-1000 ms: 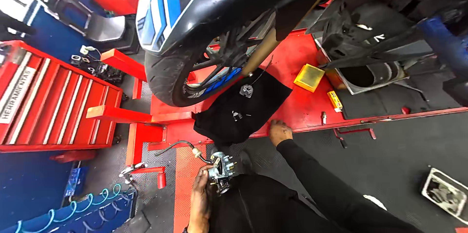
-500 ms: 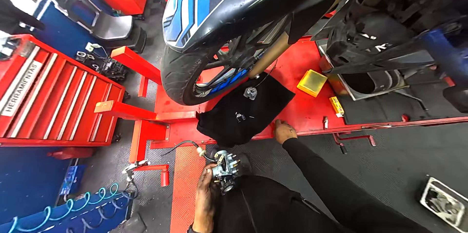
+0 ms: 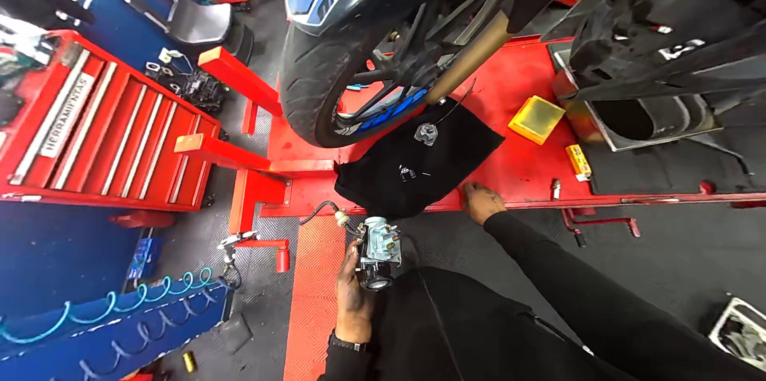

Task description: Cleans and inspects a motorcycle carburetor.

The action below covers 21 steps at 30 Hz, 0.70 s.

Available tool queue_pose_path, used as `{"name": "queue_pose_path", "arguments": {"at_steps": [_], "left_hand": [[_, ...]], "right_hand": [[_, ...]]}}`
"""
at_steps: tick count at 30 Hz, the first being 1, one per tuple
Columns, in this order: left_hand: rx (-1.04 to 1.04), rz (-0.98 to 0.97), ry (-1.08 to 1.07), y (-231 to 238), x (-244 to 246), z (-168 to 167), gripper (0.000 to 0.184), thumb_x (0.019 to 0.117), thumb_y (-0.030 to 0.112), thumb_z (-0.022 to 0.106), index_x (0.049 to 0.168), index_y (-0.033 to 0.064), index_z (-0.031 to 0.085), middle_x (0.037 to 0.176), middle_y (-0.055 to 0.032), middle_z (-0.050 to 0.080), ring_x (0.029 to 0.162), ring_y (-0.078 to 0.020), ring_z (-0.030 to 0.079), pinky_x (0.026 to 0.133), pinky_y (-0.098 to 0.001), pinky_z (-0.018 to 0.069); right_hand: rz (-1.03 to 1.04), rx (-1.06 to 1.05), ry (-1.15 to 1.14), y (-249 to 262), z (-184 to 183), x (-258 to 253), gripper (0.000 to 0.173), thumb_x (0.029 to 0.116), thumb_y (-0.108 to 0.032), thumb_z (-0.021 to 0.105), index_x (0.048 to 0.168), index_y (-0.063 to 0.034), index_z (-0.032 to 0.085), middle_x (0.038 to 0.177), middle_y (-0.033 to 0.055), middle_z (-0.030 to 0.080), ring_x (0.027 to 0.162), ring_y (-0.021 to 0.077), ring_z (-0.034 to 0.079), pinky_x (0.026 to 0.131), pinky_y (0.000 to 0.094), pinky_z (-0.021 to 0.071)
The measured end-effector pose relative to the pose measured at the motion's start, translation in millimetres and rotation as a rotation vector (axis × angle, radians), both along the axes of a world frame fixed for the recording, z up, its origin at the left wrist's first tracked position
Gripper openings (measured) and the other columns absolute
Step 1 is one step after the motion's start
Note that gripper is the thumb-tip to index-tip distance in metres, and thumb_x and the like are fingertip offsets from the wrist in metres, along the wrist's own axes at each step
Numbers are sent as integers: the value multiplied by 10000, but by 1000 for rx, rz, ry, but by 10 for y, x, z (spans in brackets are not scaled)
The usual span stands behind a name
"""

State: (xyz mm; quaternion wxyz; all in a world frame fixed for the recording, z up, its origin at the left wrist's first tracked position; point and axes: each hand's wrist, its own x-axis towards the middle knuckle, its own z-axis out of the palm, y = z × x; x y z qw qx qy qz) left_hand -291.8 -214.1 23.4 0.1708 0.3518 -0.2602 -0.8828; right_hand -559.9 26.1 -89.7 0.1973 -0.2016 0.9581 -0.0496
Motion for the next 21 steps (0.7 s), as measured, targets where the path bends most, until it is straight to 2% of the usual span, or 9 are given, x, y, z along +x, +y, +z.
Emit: {"name": "queue_pose_path", "arguments": {"at_steps": [4,7,12,14,18,21], "left_hand": [[-46,-3,14,-9,-36,141,357,1077,182,302,1230,39,591,979,-130,725,863,-190,729,755,-370,627],[-128,-37,34,-42,-52,176,351,1062,195,338,1220,51,617,998,-133,721,877,-190,721,778,-378,618],[-194,-56,80,-63,-87,301,334,1074,233,388,1206,75,651,1001,-115,719,877,-171,713,790,-360,612],[-209,-45,59,-57,-93,327,332,1076,240,405,1207,79,664,1013,-108,714,890,-166,704,807,-357,604],[-179,-1,11,-56,-95,389,337,1077,235,403,1220,63,655,1017,-122,713,903,-178,701,819,-366,598],[-148,28,-3,-62,-85,437,353,1080,240,394,1265,52,628,1035,-140,718,908,-205,715,818,-400,612]], "right_hand": [[-98,-62,-68,-12,32,-32,302,906,-181,704,1189,-76,688,1143,248,688,1029,451,680,837,668,538],[-111,-62,-57,13,-7,-45,264,893,-184,718,1144,-105,700,1132,208,699,1032,427,683,840,651,549],[-104,-41,-19,20,-31,2,219,900,-168,715,1108,-99,710,1142,230,676,1028,435,676,809,644,553],[-89,-16,-9,11,-8,32,245,901,-177,712,1131,-92,700,1140,231,676,1016,442,678,801,644,555],[-74,23,23,-67,34,120,365,887,-124,723,1228,-16,645,1173,306,633,1048,498,652,833,667,542],[-110,-9,10,-45,22,132,393,888,-141,734,1250,-21,638,1217,303,625,1069,483,655,845,652,553]]}}
